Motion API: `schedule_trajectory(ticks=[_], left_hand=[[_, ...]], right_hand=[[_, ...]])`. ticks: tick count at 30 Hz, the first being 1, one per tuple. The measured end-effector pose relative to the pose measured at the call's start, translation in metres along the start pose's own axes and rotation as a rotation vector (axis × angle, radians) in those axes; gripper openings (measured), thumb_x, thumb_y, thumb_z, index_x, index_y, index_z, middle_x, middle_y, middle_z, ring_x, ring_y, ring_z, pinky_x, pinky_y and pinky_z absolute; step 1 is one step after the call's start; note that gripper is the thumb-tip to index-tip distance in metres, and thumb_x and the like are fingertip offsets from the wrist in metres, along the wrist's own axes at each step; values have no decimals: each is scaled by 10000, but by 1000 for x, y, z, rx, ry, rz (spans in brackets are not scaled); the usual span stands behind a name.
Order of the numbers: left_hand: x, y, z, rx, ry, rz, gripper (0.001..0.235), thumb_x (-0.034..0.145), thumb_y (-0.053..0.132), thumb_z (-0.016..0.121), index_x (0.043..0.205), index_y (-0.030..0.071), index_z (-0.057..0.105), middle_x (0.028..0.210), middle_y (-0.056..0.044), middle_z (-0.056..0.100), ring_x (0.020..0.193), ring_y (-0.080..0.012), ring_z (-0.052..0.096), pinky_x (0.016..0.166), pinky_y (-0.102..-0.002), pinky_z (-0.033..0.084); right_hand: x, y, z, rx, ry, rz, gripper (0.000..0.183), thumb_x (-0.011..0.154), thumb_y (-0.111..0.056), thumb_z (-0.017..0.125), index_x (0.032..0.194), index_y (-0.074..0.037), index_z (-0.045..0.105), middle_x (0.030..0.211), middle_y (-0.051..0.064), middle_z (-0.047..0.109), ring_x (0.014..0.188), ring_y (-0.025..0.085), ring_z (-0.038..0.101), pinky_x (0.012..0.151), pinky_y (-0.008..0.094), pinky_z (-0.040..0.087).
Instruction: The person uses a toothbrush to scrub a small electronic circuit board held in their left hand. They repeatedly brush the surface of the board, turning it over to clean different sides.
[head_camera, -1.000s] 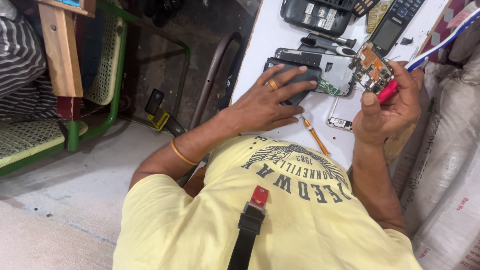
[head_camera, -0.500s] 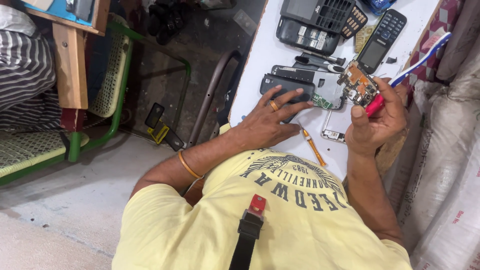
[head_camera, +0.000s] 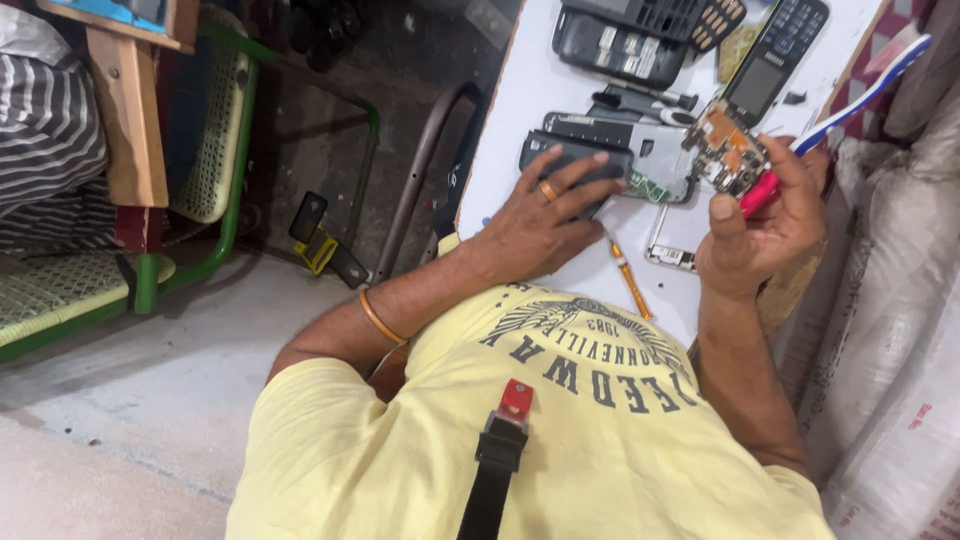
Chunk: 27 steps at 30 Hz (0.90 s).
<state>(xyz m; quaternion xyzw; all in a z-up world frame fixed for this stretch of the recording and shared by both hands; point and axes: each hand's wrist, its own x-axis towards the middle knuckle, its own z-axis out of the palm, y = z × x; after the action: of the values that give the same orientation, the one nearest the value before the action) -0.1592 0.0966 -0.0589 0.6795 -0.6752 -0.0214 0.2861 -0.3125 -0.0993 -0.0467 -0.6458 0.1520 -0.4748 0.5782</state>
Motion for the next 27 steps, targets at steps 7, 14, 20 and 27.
schedule_trajectory(ticks=[7,14,20,27], left_hand=[[-9,-2,-10,-2,8,-43,75,1022,295,786,1043,223,786,1630,30,368,1600,-196,174,1349,-506,127],[-3,-1,-15,-37,-55,7,160,981,388,793,1024,234,803,1642,19,354,1587,-222,154,1329,-525,109],[1,3,-14,-59,-50,25,86,959,311,760,987,245,808,1615,-15,397,1578,-256,173,1299,-563,110],[13,13,-28,-29,-84,67,80,921,229,706,906,183,770,1465,-36,554,1528,-253,304,1265,-593,133]], right_hand=[[0,-1,-1,-11,26,-2,689,916,-456,875,1319,62,665,1173,49,526,1066,140,586,981,270,516],[2,0,0,4,28,8,706,920,-461,883,1331,68,662,1184,52,513,1124,150,590,1019,288,531],[0,-3,0,-66,17,-27,732,912,-517,849,1311,57,633,1286,71,549,1191,180,582,1087,312,487],[1,-2,3,-9,-2,-42,652,930,-390,859,1323,78,631,1213,30,535,1062,127,591,974,249,483]])
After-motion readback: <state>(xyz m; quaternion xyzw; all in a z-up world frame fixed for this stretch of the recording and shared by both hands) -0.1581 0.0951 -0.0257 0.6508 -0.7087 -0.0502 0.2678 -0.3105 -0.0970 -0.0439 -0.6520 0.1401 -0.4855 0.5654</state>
